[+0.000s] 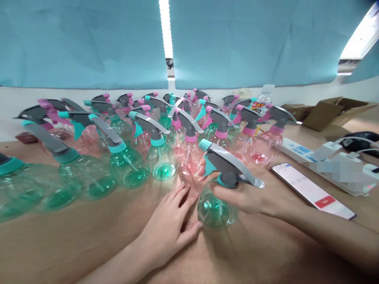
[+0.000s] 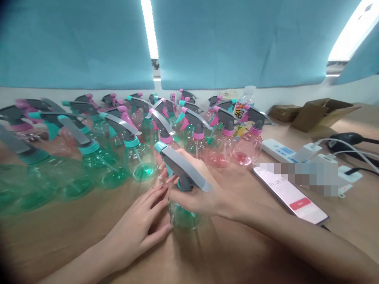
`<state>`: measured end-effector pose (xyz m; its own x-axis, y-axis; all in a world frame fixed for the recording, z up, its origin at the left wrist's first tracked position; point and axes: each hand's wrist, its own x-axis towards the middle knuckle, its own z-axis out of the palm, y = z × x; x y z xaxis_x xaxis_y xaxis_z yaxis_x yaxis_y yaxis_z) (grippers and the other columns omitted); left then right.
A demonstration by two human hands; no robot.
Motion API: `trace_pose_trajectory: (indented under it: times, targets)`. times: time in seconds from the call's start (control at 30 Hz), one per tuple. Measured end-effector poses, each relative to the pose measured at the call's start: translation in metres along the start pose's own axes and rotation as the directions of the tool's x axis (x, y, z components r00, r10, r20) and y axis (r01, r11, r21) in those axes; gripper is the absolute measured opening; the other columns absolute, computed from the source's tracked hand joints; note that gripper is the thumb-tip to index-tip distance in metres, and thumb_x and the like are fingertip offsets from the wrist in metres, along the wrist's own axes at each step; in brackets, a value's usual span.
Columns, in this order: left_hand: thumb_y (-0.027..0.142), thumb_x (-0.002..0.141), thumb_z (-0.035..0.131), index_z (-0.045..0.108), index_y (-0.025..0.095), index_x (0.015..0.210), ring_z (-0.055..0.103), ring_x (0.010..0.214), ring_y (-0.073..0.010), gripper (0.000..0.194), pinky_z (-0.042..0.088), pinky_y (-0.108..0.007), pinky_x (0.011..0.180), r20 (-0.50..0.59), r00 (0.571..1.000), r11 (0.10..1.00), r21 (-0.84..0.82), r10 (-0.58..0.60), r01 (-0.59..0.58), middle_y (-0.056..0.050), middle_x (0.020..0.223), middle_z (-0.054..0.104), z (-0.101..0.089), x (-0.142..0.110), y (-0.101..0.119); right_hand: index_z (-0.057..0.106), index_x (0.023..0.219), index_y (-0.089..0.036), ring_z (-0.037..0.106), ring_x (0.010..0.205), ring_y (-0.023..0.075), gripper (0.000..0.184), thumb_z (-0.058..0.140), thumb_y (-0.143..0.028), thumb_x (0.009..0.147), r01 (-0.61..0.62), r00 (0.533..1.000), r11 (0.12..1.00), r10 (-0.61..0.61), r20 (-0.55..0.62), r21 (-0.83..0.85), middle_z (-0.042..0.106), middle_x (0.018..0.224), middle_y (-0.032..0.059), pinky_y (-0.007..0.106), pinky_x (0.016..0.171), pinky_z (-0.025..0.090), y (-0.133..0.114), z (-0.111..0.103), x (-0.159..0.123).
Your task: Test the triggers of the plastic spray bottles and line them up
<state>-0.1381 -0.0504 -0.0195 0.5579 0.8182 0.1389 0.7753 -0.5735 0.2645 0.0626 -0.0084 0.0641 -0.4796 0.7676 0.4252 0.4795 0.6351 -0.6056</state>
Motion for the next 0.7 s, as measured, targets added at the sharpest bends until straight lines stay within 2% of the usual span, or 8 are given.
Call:
trace_pose_trajectory:
  times: [0.1, 0.2, 0.3, 0.43, 0.6, 0.7]
  targets:
    - [0.043, 0.091, 0.053, 0.047, 0.014, 0.137, 0.035, 0.134, -0.0351, 0.055, 0.035, -0.052, 0.107, -0.041, 0.999, 1.000, 0.004, 0.015, -0.015, -0.018, 0.144, 0.043, 0.0027, -0.0013, -0.0013, 0.064, 0.103, -0.027, 0.071, 0.076, 0.0126, 0.042, 0.049, -0.005, 0.071, -0.003, 1.000, 0.976, -0.001, 0.019, 0.217, 0.073, 0.090, -0.0021, 0.020, 0.067, 0.057, 0.0010, 0.0001, 0.0010]
    - [0.041, 0.091, 0.054, 0.047, 0.014, 0.136, 0.036, 0.134, -0.0358, 0.054, 0.036, -0.053, 0.106, -0.036, 0.999, 1.000, 0.001, 0.012, -0.012, -0.018, 0.143, 0.043, 0.0014, -0.0007, -0.0004, 0.060, 0.119, -0.028, 0.071, 0.088, 0.0153, 0.051, 0.047, -0.006, 0.075, -0.034, 0.996, 0.955, 0.007, 0.092, 0.293, 0.072, 0.100, -0.0004, 0.022, 0.068, 0.058, 0.0004, 0.0001, 0.0022]
    - [0.040, 0.091, 0.054, 0.047, 0.013, 0.136, 0.035, 0.134, -0.0362, 0.053, 0.037, -0.053, 0.105, -0.019, 1.000, 1.000, -0.004, 0.012, -0.012, -0.019, 0.144, 0.043, -0.0019, 0.0010, 0.0016, 0.053, 0.130, -0.032, 0.070, 0.092, 0.0169, 0.059, 0.047, -0.005, 0.078, -0.042, 0.993, 0.953, 0.008, 0.116, 0.299, 0.072, 0.101, -0.0007, 0.026, 0.071, 0.059, -0.0015, -0.0003, 0.0019]
    - [0.040, 0.091, 0.054, 0.047, 0.016, 0.135, 0.034, 0.135, -0.0351, 0.051, 0.036, -0.054, 0.105, -0.015, 1.000, 1.000, -0.007, 0.007, -0.007, -0.018, 0.144, 0.043, -0.0035, 0.0018, 0.0024, 0.048, 0.135, -0.038, 0.070, 0.095, 0.0179, 0.067, 0.047, -0.004, 0.077, -0.033, 0.995, 0.966, 0.009, 0.094, 0.255, 0.073, 0.100, -0.0024, 0.029, 0.075, 0.060, -0.0010, 0.0007, 0.0001]
    - [0.039, 0.091, 0.055, 0.046, 0.014, 0.135, 0.033, 0.136, -0.0354, 0.052, 0.035, -0.054, 0.106, 0.023, 1.000, 1.000, 0.008, -0.011, 0.010, -0.019, 0.145, 0.040, -0.0046, 0.0017, 0.0037, 0.050, 0.134, -0.036, 0.072, 0.074, 0.0183, 0.063, 0.049, -0.009, 0.077, -0.057, 0.997, 0.980, 0.046, 0.061, 0.191, 0.074, 0.094, -0.0008, 0.029, 0.060, 0.060, 0.0040, 0.0050, 0.0002]
    - [0.040, 0.091, 0.055, 0.047, 0.012, 0.135, 0.032, 0.136, -0.0361, 0.053, 0.034, -0.054, 0.107, 0.036, 0.999, 1.000, 0.010, -0.008, 0.008, -0.020, 0.146, 0.040, -0.0053, 0.0020, 0.0048, 0.053, 0.131, -0.035, 0.071, 0.074, 0.0179, 0.060, 0.050, -0.012, 0.076, -0.062, 0.996, 0.981, 0.051, 0.067, 0.183, 0.074, 0.094, -0.0021, 0.027, 0.060, 0.059, 0.0038, 0.0057, 0.0017]
